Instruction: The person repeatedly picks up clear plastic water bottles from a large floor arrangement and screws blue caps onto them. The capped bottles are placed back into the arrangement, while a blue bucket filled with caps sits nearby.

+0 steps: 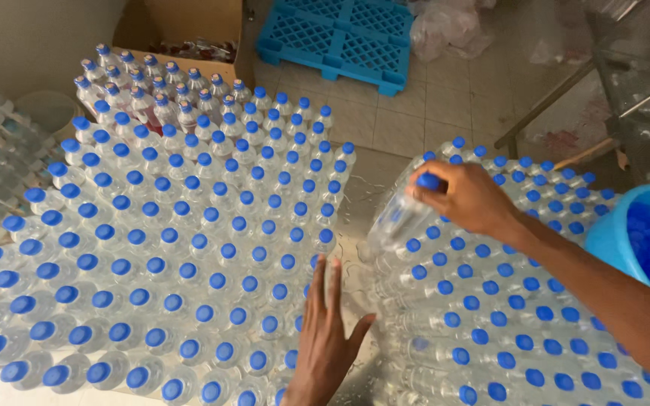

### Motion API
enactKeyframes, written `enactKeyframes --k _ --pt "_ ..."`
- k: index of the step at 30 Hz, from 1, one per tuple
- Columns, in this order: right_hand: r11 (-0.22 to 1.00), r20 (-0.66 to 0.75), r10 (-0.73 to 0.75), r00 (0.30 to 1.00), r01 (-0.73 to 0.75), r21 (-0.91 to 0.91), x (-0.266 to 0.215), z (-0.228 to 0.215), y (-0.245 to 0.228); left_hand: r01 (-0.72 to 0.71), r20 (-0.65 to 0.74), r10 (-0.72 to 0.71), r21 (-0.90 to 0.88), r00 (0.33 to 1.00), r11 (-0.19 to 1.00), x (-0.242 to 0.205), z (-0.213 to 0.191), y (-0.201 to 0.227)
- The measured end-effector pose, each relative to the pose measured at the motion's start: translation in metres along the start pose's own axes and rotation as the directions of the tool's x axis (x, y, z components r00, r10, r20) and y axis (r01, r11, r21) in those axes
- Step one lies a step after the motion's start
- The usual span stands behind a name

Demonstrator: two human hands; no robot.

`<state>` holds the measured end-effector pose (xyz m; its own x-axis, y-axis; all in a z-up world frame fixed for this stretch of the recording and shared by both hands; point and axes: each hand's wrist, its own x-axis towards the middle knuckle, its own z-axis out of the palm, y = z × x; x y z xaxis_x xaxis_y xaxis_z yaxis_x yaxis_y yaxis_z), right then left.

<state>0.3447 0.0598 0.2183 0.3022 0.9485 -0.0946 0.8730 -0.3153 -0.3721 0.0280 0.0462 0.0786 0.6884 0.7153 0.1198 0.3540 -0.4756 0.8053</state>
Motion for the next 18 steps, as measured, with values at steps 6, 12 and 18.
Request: enactKeyframes --k 6,12,18 --pt "0.950 -0.342 -0.167 0.925 0.058 -0.308 0.184 0.059 0.107 0.142 -0.242 -0.136 0.005 0.961 0.990 -0.072 -0.037 -0.079" --pt "0.981 -0.218 0.145 0.965 -0.169 -0.095 0.339 0.170 0.167 0.175 -0.602 -0.186 -0.078 0.777 0.982 -0.098 -0.030 -0.115" --pt "0.969 -0.061 0.231 0.971 -0.235 -0.072 0.376 0.240 0.149 0.172 -0.549 -0.181 -0.068 0.816 0.983 -0.106 -0.026 -0.130"
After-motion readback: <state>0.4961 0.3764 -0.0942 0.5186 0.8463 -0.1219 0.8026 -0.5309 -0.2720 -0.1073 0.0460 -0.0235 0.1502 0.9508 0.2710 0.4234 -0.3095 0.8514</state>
